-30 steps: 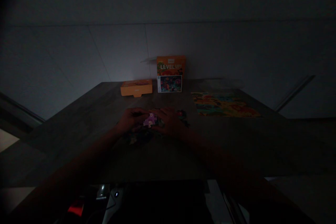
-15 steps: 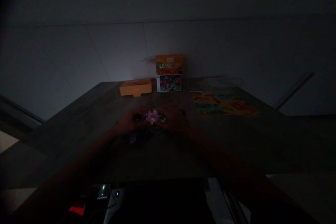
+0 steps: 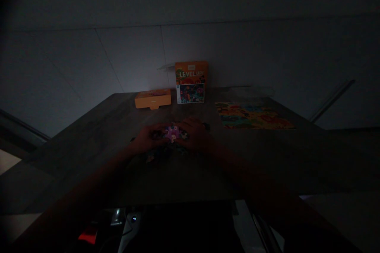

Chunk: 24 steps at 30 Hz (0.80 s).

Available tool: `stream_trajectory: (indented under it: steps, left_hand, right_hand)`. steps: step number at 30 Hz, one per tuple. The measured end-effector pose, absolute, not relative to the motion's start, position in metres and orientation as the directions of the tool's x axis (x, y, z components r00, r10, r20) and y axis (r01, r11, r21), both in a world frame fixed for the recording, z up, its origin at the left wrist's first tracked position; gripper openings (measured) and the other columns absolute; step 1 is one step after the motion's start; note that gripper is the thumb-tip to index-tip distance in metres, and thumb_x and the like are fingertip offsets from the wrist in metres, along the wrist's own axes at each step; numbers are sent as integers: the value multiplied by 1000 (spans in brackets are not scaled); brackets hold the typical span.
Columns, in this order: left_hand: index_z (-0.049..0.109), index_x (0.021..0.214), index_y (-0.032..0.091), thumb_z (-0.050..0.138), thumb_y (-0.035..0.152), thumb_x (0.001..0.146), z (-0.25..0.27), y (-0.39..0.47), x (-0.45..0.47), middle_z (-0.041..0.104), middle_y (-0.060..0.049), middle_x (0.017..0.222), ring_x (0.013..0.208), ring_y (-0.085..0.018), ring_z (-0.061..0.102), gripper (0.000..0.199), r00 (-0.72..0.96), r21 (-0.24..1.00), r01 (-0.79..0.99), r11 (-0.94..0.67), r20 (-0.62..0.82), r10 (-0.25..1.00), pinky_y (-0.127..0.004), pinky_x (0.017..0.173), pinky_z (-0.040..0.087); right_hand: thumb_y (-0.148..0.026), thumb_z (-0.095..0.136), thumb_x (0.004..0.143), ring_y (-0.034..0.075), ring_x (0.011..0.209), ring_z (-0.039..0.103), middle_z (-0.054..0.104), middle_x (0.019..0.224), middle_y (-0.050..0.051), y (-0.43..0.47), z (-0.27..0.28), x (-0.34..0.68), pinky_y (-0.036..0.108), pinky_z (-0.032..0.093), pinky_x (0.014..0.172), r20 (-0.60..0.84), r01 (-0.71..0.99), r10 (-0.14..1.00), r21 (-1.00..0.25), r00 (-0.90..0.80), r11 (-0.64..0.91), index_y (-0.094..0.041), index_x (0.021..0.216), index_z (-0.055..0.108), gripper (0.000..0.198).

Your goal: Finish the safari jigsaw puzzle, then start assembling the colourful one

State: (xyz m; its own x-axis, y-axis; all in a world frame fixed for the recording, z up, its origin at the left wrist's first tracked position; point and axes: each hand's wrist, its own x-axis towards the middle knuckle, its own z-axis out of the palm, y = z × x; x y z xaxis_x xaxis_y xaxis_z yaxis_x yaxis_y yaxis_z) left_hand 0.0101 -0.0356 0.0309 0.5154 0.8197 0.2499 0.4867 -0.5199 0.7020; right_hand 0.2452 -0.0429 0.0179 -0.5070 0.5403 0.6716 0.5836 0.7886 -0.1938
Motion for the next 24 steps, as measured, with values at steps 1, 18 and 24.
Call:
stream_trajectory:
  steps: [1, 18, 24]
  left_hand:
    - [60, 126, 20, 67, 40, 79, 33, -37, 10, 67, -6, 108, 94, -22, 63, 52, 541, 682, 491, -542, 249, 803, -34, 82, 51]
    - [2, 154, 31, 57, 83, 63, 17, -21, -12, -10, -18, 160, 145, -42, -9, 118, 433, 98, 900, -424, -294, 852, -73, 106, 8]
    - [25, 152, 31, 48, 85, 69, -1, 3, -4, 14, -17, 159, 146, -40, 11, 101, 430, 128, 898, -421, -57, 901, -69, 109, 9]
  right_hand:
    - [-45, 67, 80, 26, 96, 58, 65, 101, 13, -43, 20, 247, 42, 46, 86, 645, 571, 558, -221, -522, 791, -14, 120, 62, 50]
    - [-52, 81, 61, 15, 73, 64, 71, 89, 4, -35, 26, 281, 22, 48, 61, -409, 600, 534, -760, -740, 250, -16, 113, 69, 65]
    - [-56, 75, 66, 16, 71, 64, 70, 86, 5, -23, 9, 271, 25, 47, 60, -180, 563, 743, -769, -645, 302, -15, 113, 68, 63]
